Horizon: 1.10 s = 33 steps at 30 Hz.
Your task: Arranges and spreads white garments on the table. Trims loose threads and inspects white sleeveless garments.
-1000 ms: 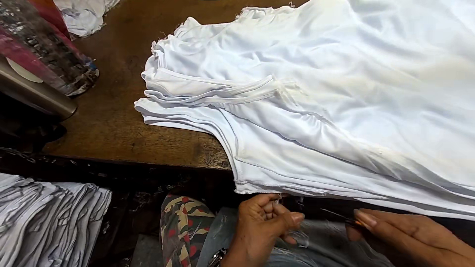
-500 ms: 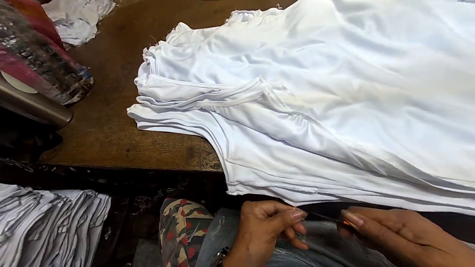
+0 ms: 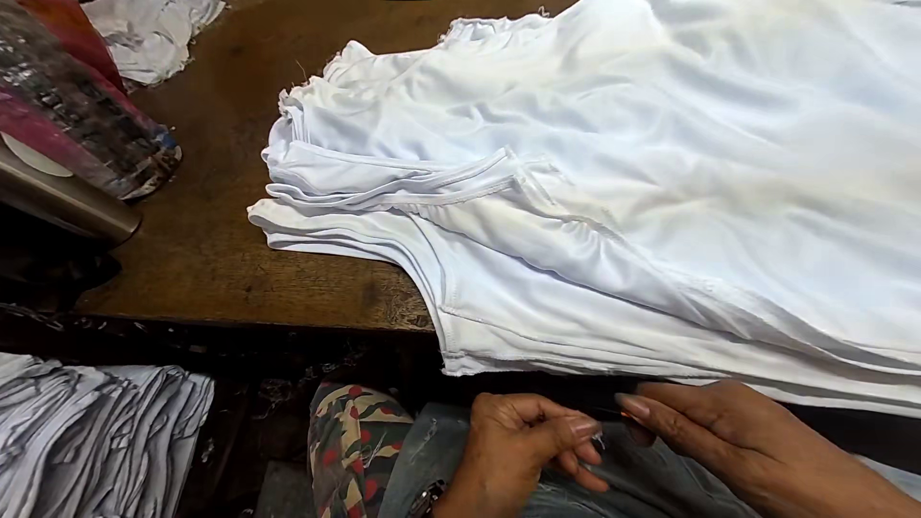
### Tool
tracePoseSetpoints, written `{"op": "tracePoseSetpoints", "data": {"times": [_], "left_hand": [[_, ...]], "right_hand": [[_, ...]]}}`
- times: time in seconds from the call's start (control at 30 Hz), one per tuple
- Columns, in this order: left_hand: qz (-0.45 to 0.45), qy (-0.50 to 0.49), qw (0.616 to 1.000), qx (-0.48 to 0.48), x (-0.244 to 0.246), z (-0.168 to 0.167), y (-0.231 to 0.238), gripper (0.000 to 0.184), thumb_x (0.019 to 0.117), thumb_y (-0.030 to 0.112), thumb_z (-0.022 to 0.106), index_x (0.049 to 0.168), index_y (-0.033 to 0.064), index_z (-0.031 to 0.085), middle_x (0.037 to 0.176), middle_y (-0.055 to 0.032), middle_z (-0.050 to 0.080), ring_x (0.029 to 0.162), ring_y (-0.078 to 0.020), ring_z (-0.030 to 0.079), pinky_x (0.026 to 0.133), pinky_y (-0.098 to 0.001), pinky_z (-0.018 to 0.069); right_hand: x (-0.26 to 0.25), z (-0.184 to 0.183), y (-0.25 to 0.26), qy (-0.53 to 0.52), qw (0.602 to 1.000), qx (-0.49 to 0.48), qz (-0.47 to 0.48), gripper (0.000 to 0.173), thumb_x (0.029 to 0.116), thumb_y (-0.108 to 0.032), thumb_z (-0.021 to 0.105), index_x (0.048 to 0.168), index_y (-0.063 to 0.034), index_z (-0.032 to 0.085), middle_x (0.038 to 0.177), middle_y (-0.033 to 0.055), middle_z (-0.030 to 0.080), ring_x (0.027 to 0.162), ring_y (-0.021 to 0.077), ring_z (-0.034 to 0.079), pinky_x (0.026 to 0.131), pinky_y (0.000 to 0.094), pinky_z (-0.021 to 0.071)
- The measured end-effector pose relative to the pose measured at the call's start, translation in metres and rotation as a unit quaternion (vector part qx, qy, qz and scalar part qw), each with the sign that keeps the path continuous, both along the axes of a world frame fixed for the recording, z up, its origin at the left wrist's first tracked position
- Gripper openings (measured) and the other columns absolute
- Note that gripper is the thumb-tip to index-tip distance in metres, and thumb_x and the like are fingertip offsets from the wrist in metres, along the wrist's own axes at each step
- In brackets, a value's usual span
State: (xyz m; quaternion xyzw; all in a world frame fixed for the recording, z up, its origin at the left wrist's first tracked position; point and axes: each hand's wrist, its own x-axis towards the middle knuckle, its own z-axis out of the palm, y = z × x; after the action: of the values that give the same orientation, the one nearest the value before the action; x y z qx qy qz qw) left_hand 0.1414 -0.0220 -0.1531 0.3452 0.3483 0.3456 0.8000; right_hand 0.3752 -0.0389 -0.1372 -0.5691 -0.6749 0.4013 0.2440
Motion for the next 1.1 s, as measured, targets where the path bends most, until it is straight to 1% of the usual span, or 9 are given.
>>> {"op": "tracePoseSetpoints", "data": {"times": [0.13,0.27,0.33,0.43,0.57,0.83,0.93,1.0,1.1], "left_hand": [[-0.017,0.024,0.999,0.044,0.000,0.006,-0.001,0.007,0.0929,-0.001,0.070,0.097,-0.0050,0.074,0.082,-0.0090,0.075,0.067,-0.0138,0.072,0.065,-0.0307,0.0633],[0.016,-0.005,1.000,0.001,0.007,0.019,0.005,0.028,0.0911,-0.005,0.070,0.119,-0.0072,0.068,0.081,-0.0101,0.073,0.066,-0.0164,0.071,0.061,-0.0327,0.0634],[0.025,-0.021,0.999,-0.038,0.013,0.024,0.009,0.029,0.0946,-0.002,0.067,0.123,-0.0069,0.065,0.083,-0.0123,0.072,0.064,-0.0171,0.070,0.061,-0.0335,0.0628],[0.039,-0.045,0.994,-0.090,0.024,0.028,0.016,0.011,0.0979,0.003,0.066,0.104,-0.0059,0.069,0.084,-0.0160,0.073,0.062,-0.0166,0.069,0.059,-0.0323,0.0615],[0.055,-0.028,0.991,-0.123,0.037,0.033,0.024,0.015,0.0989,0.006,0.066,0.089,-0.0047,0.071,0.077,-0.0133,0.071,0.058,-0.0152,0.066,0.055,-0.0302,0.0599],[0.025,0.007,0.993,-0.119,0.030,0.027,0.017,0.010,0.0975,0.003,0.067,0.095,-0.0049,0.071,0.073,-0.0099,0.069,0.060,-0.0150,0.067,0.057,-0.0311,0.0607],[0.014,0.070,0.997,0.007,0.024,0.030,0.010,0.010,0.0975,0.004,0.067,0.095,-0.0046,0.070,0.074,-0.0083,0.070,0.060,-0.0127,0.067,0.056,-0.0285,0.0605],[0.057,0.170,0.951,0.252,0.016,0.024,0.003,0.008,0.0955,0.004,0.069,0.094,-0.0036,0.072,0.079,-0.0052,0.071,0.064,-0.0084,0.067,0.057,-0.0237,0.0594],[0.136,0.370,0.732,0.555,-0.008,0.015,0.016,0.014,0.0909,0.010,0.072,0.105,0.0068,0.074,0.103,-0.0046,0.070,0.091,-0.0119,0.068,0.077,-0.0278,0.0605]], "right_hand": [[0.009,0.008,-0.004,0.037,0.998,-0.039,0.014,0.045,0.1096,-0.037,0.044,0.088,-0.0084,0.070,0.061,-0.0050,0.054,0.049,0.0025,0.042,0.045,0.0254,0.0342],[0.029,0.025,-0.016,0.137,0.983,-0.124,-0.014,0.038,0.1111,-0.026,0.039,0.100,-0.0041,0.069,0.066,-0.0084,0.051,0.051,-0.0002,0.041,0.047,0.0206,0.0361],[0.036,0.027,-0.022,0.173,0.974,-0.139,-0.044,0.037,0.1106,-0.024,0.039,0.100,-0.0054,0.069,0.066,-0.0102,0.052,0.051,-0.0004,0.042,0.047,0.0196,0.0363],[0.041,0.030,-0.027,0.205,0.964,-0.150,-0.077,0.037,0.1102,-0.024,0.037,0.101,-0.0075,0.069,0.063,-0.0117,0.050,0.050,-0.0003,0.041,0.046,0.0193,0.0351],[0.042,0.038,-0.027,0.197,0.966,-0.144,-0.088,0.037,0.1097,-0.023,0.037,0.100,-0.0072,0.069,0.061,-0.0122,0.046,0.048,-0.0002,0.039,0.046,0.0189,0.0337],[0.039,0.036,-0.021,0.153,0.980,-0.111,-0.060,0.038,0.1106,-0.026,0.039,0.099,-0.0048,0.068,0.064,-0.0099,0.049,0.050,-0.0001,0.041,0.047,0.0201,0.0358],[0.033,0.039,-0.019,0.106,0.993,0.006,-0.044,0.032,0.1050,-0.036,0.057,0.103,-0.0052,0.066,0.071,-0.0062,0.055,0.055,-0.0001,0.047,0.049,0.0196,0.0411],[0.024,0.038,-0.016,-0.051,0.986,0.149,-0.051,0.041,0.0957,-0.037,0.073,0.107,0.0016,0.066,0.077,0.0103,0.063,0.060,0.0148,0.054,0.052,0.0332,0.0447],[0.010,0.025,-0.004,-0.257,0.911,0.322,-0.038,0.033,0.0977,-0.033,0.062,0.109,-0.0022,0.065,0.085,0.0156,0.067,0.067,0.0304,0.065,0.052,0.0467,0.0493]]}}
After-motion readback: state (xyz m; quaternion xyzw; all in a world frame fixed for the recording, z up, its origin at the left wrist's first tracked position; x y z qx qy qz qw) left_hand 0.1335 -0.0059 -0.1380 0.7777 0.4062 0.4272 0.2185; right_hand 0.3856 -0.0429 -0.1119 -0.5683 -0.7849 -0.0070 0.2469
